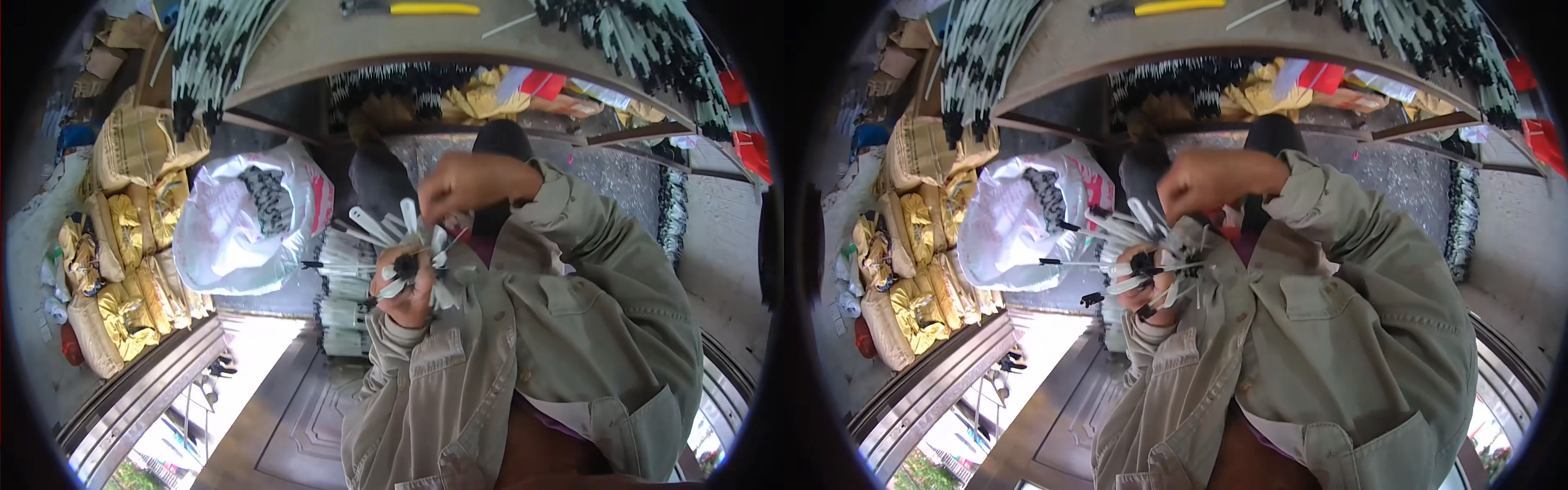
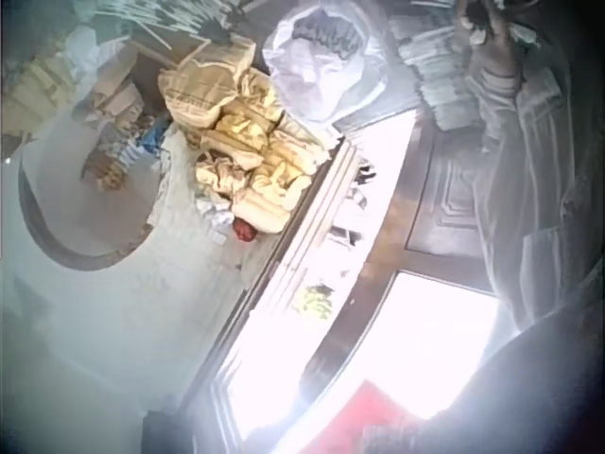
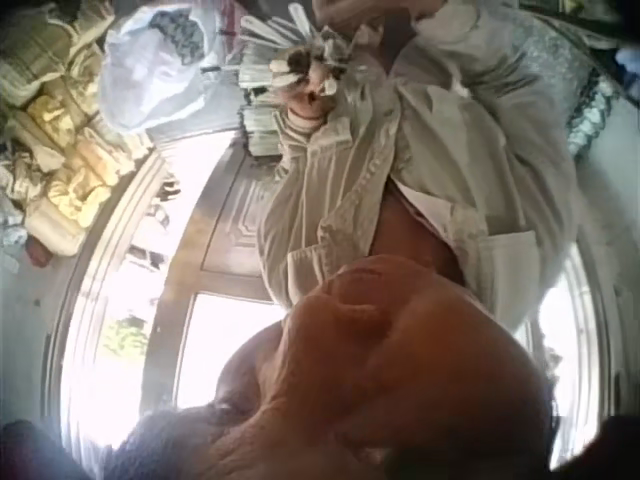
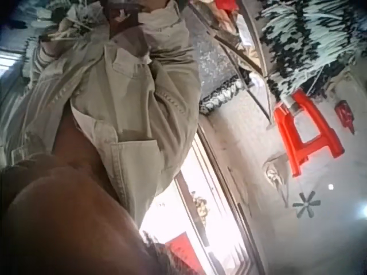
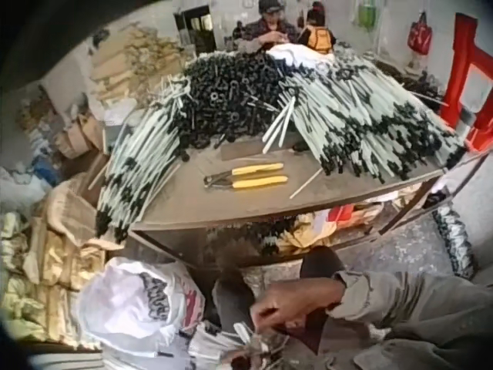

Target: Assembling white rods into black bases and securing them into bundles using pliers.

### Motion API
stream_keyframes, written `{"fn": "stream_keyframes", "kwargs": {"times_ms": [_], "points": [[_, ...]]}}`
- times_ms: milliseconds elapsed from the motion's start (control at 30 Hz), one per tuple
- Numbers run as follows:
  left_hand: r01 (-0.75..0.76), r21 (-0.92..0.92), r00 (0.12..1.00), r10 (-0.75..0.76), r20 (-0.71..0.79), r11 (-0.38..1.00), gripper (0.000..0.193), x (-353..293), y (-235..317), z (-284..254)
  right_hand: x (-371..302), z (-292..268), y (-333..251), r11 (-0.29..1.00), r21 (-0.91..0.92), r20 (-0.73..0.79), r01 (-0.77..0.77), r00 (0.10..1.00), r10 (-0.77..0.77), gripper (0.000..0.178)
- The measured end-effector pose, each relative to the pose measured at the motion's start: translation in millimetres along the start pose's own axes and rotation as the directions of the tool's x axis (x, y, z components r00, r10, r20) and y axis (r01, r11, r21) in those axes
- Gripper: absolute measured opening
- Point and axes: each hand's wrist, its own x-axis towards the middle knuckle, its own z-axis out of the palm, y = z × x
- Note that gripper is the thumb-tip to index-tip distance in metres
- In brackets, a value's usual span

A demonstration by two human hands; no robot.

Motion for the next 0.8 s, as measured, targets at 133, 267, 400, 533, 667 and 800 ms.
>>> {"fn": "stream_keyframes", "kwargs": {"times_ms": [133, 267, 400, 533, 667, 800], "points": [[0.041, -0.178, 0.995, -0.057, -0.084, 0.983, 0.02, -4, -9, 10, 11, -101, 9, 0.739, -0.635, -0.711, -0.223, 0.543, -0.447, 0.02], [0.368, -0.429, 0.922, -0.383, 0.055, 0.825, 0.021, -4, 0, 11, 28, -140, 6, 0.372, -0.781, -0.619, -0.501, 0.547, -0.564, 0.028], [0.13, -0.14, 0.984, -0.111, 0.14, 0.982, 0.029, 14, 18, 3, 28, -155, 13, 0.13, -0.86, -0.452, -0.493, 0.619, -0.642, 0.036], [0.316, -0.286, 0.943, -0.266, 0.201, 0.905, 0.032, 3, 7, -23, -9, -102, -70, 0.862, -0.423, -0.599, -0.28, 0.8, -0.035, 0.028], [0.217, -0.33, 0.958, -0.135, 0.254, 0.919, 0.031, 6, 6, -24, -58, -34, -28, 0.757, -0.567, -0.27, 0.326, 0.794, -0.545, 0.03], [0.14, -0.088, 0.936, -0.103, 0.336, 0.986, 0.038, -4, -4, -29, -73, 1, -44, 0.528, -0.846, -0.119, 0.075, 0.939, -0.324, 0.028]]}}
